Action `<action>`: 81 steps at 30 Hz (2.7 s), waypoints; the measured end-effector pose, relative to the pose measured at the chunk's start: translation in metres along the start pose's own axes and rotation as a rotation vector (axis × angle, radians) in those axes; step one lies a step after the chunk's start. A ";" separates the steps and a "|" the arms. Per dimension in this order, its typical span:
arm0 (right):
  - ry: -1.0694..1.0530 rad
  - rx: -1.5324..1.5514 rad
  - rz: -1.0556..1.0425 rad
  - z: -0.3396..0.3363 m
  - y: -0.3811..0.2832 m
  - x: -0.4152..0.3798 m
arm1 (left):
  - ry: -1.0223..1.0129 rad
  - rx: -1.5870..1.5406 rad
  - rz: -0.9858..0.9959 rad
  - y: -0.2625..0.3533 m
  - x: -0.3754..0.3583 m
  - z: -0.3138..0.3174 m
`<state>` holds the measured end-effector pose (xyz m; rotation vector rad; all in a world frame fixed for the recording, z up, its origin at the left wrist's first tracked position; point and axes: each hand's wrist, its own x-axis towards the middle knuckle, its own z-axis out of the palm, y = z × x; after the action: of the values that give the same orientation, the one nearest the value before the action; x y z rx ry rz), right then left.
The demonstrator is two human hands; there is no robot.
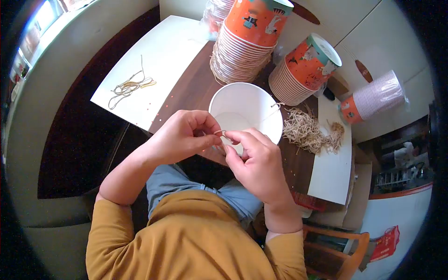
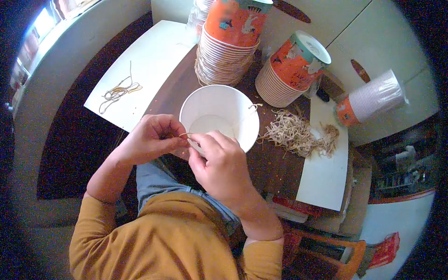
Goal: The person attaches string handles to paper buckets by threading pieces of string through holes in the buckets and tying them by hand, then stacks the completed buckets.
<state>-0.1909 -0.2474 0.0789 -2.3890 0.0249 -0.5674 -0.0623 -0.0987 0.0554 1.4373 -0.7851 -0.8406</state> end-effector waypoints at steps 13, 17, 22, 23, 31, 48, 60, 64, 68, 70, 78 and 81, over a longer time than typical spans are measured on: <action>-0.168 0.173 0.171 -0.002 0.008 0.009 | 0.000 0.015 -0.038 0.003 0.003 -0.001; -0.162 0.150 0.178 -0.003 0.009 0.014 | 0.022 0.062 0.015 0.004 0.004 -0.002; 0.044 -0.107 -0.016 0.004 -0.004 0.001 | 0.095 0.370 0.075 0.012 -0.008 0.002; 0.042 -0.114 -0.014 0.005 -0.010 -0.003 | 0.108 0.402 0.093 0.013 -0.010 0.005; 0.278 -0.299 0.060 0.033 -0.009 -0.033 | 0.297 0.352 0.423 -0.027 -0.005 0.027; 0.378 -0.405 -0.080 0.075 0.034 -0.030 | 0.593 -0.236 0.206 -0.067 -0.003 0.048; 0.138 1.110 0.555 0.080 0.035 -0.010 | 0.530 -0.393 0.127 -0.062 -0.006 0.032; 0.155 1.500 0.661 0.092 0.038 -0.010 | 0.504 -0.458 0.111 -0.062 -0.006 0.029; 0.096 1.620 0.700 0.093 0.045 -0.012 | 0.531 -0.447 0.160 -0.059 -0.005 0.029; 0.120 1.612 0.705 0.095 0.042 -0.011 | 0.537 -0.378 0.182 -0.058 -0.005 0.029; 0.105 1.737 0.749 0.095 0.042 -0.009 | 0.613 -0.130 0.183 -0.058 -0.006 0.032; 0.122 1.701 0.740 0.094 0.041 -0.009 | 0.608 -0.221 0.159 -0.054 -0.006 0.034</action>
<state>-0.1559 -0.2198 -0.0143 -0.5858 0.3180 -0.1591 -0.0958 -0.1091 0.0019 1.3096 -0.3238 -0.3204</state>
